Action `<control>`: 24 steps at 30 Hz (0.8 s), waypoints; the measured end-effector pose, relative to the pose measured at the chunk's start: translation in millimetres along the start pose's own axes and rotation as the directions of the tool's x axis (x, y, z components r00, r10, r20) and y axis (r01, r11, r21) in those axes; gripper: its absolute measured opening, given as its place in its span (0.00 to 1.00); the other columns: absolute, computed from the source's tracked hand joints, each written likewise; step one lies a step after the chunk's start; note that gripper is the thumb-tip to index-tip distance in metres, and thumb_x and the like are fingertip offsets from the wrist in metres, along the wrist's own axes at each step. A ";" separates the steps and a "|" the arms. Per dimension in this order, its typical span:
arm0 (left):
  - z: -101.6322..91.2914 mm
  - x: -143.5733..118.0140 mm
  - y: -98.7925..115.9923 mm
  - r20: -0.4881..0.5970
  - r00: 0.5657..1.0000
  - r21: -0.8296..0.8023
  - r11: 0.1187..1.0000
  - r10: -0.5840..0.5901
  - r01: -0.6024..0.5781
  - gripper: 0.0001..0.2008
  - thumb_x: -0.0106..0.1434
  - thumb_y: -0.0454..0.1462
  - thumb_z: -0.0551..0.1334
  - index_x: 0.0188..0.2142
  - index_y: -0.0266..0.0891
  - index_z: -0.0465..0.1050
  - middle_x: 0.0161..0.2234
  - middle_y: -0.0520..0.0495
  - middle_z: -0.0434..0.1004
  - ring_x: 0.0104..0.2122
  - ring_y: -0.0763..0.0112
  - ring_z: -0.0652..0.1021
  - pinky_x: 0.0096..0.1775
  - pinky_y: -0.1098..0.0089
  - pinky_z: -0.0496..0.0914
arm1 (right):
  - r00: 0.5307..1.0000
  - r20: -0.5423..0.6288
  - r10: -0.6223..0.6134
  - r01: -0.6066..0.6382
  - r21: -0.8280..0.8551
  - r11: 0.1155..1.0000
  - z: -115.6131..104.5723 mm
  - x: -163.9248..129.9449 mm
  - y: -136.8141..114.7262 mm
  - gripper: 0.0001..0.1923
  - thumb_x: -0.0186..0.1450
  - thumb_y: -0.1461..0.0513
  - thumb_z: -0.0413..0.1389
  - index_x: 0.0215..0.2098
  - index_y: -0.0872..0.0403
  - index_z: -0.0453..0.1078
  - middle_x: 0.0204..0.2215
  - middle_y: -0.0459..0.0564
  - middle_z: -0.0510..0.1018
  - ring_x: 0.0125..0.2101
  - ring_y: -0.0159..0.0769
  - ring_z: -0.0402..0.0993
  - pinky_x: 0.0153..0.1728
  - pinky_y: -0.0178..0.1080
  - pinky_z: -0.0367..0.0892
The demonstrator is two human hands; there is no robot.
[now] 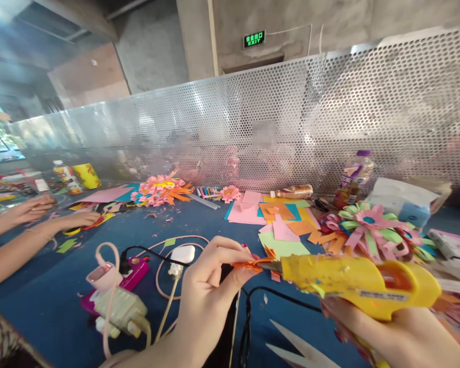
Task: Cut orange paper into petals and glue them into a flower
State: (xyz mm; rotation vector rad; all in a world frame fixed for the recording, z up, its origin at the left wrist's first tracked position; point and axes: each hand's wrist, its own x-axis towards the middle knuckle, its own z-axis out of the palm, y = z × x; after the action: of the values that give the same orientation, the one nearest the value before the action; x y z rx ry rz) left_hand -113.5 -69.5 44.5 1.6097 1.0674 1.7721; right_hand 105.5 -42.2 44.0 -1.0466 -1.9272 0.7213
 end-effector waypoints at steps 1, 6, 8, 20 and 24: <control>-0.2 -0.2 0.1 0.006 1.000 0.004 1.000 0.010 -0.010 0.07 0.57 0.31 0.65 0.32 0.45 0.78 0.34 0.50 0.74 0.38 0.73 0.74 0.40 0.75 0.71 | 1.000 0.014 -0.023 0.023 -0.015 1.000 -1.3 0.3 1.2 0.11 0.58 0.52 0.54 0.27 0.47 0.75 0.08 0.42 0.68 0.10 0.33 0.64 0.11 0.31 0.63; -0.7 -0.3 0.8 0.029 0.997 0.021 0.997 0.072 -0.073 0.08 0.58 0.30 0.64 0.33 0.46 0.78 0.31 0.50 0.74 0.37 0.72 0.74 0.40 0.74 0.70 | 0.996 0.016 -0.082 0.083 -0.075 0.994 -4.9 -0.4 8.5 0.11 0.59 0.52 0.54 0.29 0.46 0.76 0.09 0.43 0.69 0.12 0.35 0.67 0.12 0.31 0.65; -0.9 -0.2 1.2 0.033 0.996 0.025 0.996 0.084 -0.085 0.08 0.58 0.30 0.64 0.33 0.46 0.78 0.31 0.50 0.74 0.37 0.71 0.74 0.40 0.73 0.70 | 0.995 0.006 -0.103 0.103 -0.093 0.990 -5.1 -1.3 11.2 0.11 0.58 0.52 0.55 0.27 0.46 0.76 0.09 0.43 0.70 0.13 0.35 0.69 0.14 0.31 0.67; -2.2 0.4 0.3 0.035 0.995 0.040 0.995 0.088 -0.090 0.08 0.58 0.30 0.64 0.33 0.46 0.78 0.31 0.50 0.74 0.37 0.71 0.74 0.39 0.73 0.70 | 0.996 -0.038 -0.085 0.081 -0.102 0.991 -1.3 -2.5 13.7 0.12 0.56 0.53 0.57 0.18 0.48 0.71 0.12 0.43 0.74 0.12 0.32 0.68 0.13 0.28 0.65; -1.8 0.3 0.3 0.024 0.996 0.031 0.996 0.085 -0.086 0.08 0.57 0.30 0.64 0.32 0.46 0.78 0.31 0.50 0.74 0.37 0.71 0.74 0.39 0.73 0.70 | 0.998 -0.046 -0.039 0.034 -0.095 0.995 0.6 -2.3 8.3 0.10 0.56 0.53 0.55 0.23 0.48 0.74 0.09 0.43 0.69 0.12 0.33 0.67 0.12 0.29 0.63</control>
State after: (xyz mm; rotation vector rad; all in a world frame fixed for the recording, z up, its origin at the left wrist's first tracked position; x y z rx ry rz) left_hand -115.3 -69.7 44.9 1.7144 1.0354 1.7951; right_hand 109.0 -40.2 36.4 -1.0735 -1.9504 0.5846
